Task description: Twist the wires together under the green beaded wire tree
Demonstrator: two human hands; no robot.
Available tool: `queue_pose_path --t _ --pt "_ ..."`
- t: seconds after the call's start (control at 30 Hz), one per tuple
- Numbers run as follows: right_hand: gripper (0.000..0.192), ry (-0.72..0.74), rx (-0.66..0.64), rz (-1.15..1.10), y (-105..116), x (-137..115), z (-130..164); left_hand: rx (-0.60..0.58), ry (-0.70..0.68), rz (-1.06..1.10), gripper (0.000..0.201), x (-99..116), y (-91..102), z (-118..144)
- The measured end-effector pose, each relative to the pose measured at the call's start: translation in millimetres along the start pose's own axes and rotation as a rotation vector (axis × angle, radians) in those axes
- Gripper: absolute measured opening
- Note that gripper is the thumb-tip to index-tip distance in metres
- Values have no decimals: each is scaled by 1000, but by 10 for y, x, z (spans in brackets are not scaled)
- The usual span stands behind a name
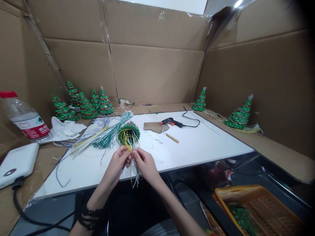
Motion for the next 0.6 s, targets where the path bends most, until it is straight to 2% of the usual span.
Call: queue_pose_path --t 0.4,0.6 --pt "30 -3 -21 -200 23 25 -43 -14 33 -19 21 17 -26 6" --pt "24 -9 -8 -262 43 8 -44 -4 19 -12 21 27 -20 3"
Point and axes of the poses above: each hand's wrist, its own z-axis away from the middle knuckle, its own y-axis out of the back of the hand, x = y × z, the point moved 6 cm from there along -z, towards the middle knuckle, and after that the axes turned 14 degrees about -y, right-handed, at the moved point
